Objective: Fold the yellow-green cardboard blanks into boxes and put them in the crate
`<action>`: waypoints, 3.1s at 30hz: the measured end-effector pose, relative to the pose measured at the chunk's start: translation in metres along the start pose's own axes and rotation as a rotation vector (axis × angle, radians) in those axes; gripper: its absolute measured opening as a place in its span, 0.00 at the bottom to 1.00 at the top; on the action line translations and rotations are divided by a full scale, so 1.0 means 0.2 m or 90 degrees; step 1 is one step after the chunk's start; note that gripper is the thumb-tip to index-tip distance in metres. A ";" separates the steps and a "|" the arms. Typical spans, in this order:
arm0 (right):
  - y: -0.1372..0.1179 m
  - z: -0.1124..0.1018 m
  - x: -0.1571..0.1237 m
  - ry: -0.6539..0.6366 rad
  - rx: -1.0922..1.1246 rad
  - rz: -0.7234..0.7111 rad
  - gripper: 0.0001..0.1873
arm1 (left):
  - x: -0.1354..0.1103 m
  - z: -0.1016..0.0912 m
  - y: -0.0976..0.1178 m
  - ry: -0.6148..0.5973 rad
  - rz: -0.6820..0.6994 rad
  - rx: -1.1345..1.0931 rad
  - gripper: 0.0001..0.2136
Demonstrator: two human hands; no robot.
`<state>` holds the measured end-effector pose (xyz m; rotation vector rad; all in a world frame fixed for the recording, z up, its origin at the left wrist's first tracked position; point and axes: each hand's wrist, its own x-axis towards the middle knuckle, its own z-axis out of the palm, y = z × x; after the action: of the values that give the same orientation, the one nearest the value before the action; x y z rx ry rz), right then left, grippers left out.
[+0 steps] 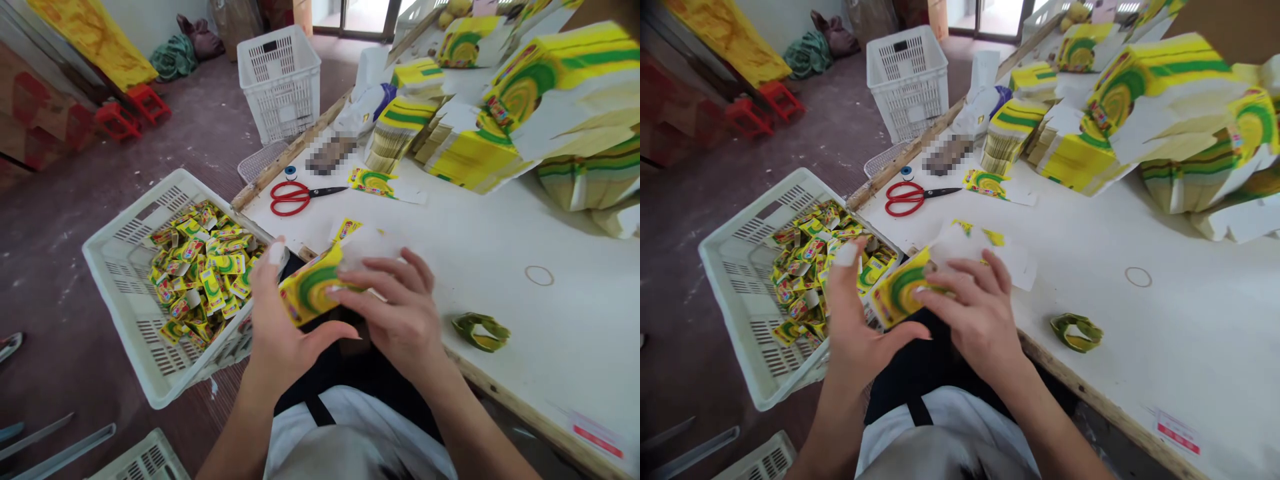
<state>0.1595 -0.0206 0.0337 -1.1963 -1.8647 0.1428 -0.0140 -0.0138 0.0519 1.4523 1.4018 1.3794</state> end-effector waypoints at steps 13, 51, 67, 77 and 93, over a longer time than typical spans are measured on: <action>0.00 0.10 -0.06 -0.164 0.706 0.516 0.30 | -0.08 0.11 -0.15 -0.266 0.275 0.212 0.35; 0.07 0.13 -0.09 -0.100 0.444 0.220 0.25 | -0.02 0.03 -0.15 -0.151 0.043 0.118 0.25; 0.31 0.13 -0.06 -0.088 -0.185 0.407 0.25 | -0.02 0.04 -0.22 0.136 -0.354 -0.509 0.18; 0.34 0.12 -0.06 -0.088 -0.198 0.409 0.21 | -0.06 0.08 -0.24 0.091 -0.383 -0.464 0.20; -0.07 0.10 -0.06 -0.255 0.587 0.367 0.32 | -0.05 0.17 -0.15 0.054 -0.218 -0.462 0.22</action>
<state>0.1378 -0.0301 0.0226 -1.0113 -1.3928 1.4728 0.0123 -0.0117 0.0132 0.6582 0.9718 1.5072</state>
